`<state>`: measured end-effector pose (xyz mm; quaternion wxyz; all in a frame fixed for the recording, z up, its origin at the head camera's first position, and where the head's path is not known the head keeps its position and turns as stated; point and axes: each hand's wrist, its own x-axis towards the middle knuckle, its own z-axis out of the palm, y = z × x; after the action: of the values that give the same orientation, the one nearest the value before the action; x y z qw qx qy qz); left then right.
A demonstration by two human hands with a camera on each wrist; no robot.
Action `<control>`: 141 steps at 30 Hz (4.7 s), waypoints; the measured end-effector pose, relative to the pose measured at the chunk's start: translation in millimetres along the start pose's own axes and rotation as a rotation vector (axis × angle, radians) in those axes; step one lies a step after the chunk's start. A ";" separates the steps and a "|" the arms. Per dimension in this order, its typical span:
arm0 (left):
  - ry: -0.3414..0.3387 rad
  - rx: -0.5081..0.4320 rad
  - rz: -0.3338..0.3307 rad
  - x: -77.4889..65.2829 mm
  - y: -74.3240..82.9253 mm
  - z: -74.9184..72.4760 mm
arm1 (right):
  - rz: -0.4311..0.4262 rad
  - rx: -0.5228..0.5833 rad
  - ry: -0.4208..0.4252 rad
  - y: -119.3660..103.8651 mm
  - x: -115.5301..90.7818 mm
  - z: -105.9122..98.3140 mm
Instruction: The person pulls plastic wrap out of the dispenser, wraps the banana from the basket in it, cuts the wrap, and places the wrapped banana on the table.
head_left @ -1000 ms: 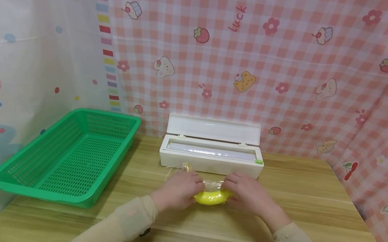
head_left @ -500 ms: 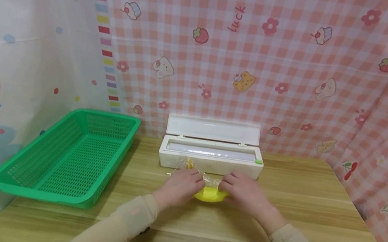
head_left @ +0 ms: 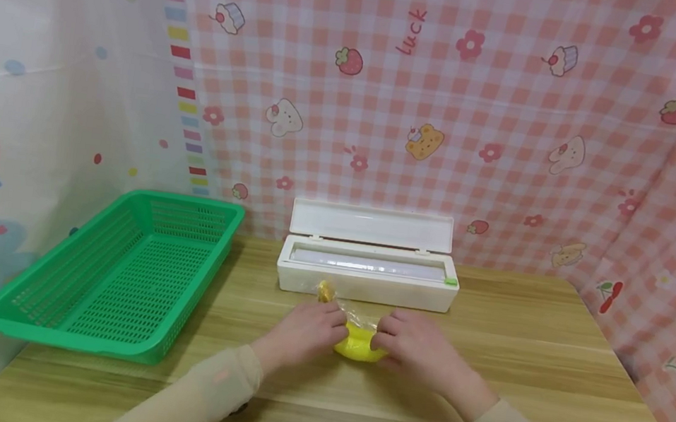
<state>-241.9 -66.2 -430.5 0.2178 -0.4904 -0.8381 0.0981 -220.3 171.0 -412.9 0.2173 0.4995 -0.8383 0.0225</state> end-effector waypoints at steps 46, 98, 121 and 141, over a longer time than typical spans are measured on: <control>-0.102 -1.143 -0.792 -19.7 3.0 -5.6 | 0.577 1.005 -0.223 25.1 -3.4 23.8; 0.000 -1.458 -1.030 13.8 -10.6 24.0 | 0.810 1.313 -0.070 31.7 23.3 62.6; 0.125 -1.202 -0.955 14.9 1.6 14.3 | 0.754 1.022 -0.018 22.3 26.2 55.5; 0.258 -1.133 -0.902 13.7 9.1 8.2 | 0.564 1.027 0.028 18.2 19.7 43.4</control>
<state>-244.5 -49.3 -437.6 0.0473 -0.1429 -0.8483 -0.5076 -258.5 152.7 -441.3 -0.0559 0.2981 -0.8175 0.4895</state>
